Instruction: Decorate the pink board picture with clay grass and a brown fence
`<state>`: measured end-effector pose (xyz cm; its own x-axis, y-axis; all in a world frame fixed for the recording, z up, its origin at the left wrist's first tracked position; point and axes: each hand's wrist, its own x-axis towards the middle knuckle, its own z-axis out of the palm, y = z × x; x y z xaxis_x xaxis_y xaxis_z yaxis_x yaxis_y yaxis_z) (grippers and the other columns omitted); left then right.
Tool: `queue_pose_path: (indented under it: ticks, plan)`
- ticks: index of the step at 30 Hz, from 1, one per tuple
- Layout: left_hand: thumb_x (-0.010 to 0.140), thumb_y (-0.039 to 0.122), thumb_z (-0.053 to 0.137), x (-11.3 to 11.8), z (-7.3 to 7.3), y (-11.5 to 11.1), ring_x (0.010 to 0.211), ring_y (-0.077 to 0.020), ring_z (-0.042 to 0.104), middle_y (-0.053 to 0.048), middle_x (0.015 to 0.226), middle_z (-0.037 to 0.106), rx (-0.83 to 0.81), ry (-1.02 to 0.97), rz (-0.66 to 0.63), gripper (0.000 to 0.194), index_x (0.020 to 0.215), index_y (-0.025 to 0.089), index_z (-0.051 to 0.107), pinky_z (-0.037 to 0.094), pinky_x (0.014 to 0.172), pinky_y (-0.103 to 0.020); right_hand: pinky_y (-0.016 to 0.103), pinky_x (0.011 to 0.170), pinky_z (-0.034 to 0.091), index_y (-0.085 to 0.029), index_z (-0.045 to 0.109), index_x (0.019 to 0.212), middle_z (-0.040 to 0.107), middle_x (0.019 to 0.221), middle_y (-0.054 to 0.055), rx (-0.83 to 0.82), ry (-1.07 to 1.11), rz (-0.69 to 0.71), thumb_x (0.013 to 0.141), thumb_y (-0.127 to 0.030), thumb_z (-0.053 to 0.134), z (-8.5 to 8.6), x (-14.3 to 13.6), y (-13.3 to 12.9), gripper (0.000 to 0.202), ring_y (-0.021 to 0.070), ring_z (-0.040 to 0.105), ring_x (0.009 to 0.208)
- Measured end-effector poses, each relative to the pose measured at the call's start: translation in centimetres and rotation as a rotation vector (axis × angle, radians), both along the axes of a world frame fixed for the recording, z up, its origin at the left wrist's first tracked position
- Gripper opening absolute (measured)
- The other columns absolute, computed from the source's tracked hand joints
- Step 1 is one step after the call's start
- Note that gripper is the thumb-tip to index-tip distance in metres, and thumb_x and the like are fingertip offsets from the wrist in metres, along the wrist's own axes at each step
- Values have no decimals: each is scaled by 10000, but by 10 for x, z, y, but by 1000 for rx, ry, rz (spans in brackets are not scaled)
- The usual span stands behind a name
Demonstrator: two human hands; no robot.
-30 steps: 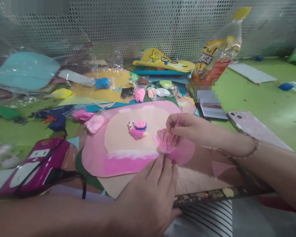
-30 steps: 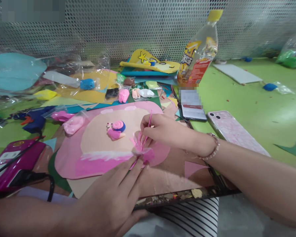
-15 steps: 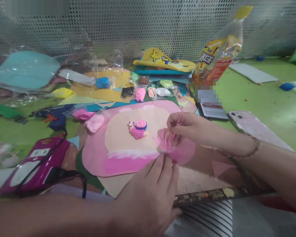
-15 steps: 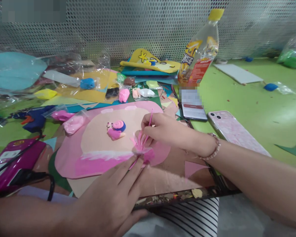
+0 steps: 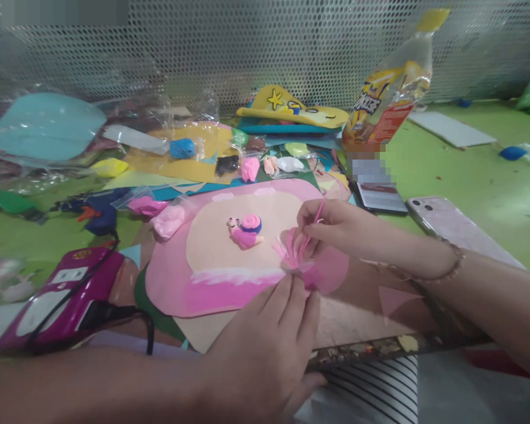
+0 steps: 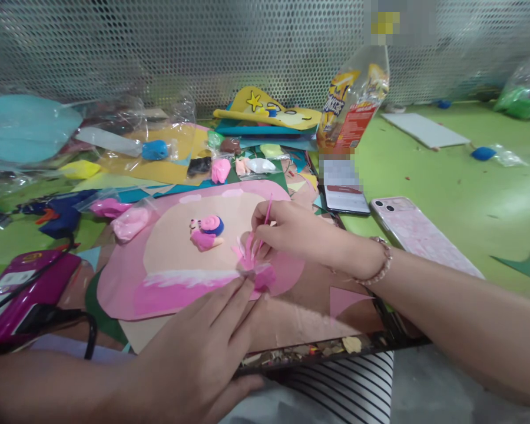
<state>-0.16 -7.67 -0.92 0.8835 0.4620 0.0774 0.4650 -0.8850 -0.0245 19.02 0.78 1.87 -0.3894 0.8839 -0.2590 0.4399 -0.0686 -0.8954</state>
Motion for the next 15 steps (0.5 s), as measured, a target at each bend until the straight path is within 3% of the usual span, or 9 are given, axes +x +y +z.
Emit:
queue_pose_path:
  ticks: [4,8,15]
  plan:
    - [848,636,351,0,3,5,1205,-373,442,-251,1307,476,-51,-72,8,775,1302,11,415,365,963,-454,221,530,537,-185,486,730,599,619,-12,26,76,-30,734,-66,463,0,2,0,122,116,626,549]
    - [858,662,277,-1,3,15,1289,-362,347,-219,1346,459,-57,-80,41,789,1292,24,443,262,1041,-496,188,427,466,-172,500,713,518,555,-39,186,229,-159,711,-39,431,3,3,1,150,76,531,435]
    - [869,644,275,0,7,26,1342,-324,262,-141,1414,411,-174,-30,56,744,1355,93,393,153,1087,-512,201,432,473,-161,518,716,512,543,-31,265,286,-193,695,-19,435,6,3,2,165,90,540,453]
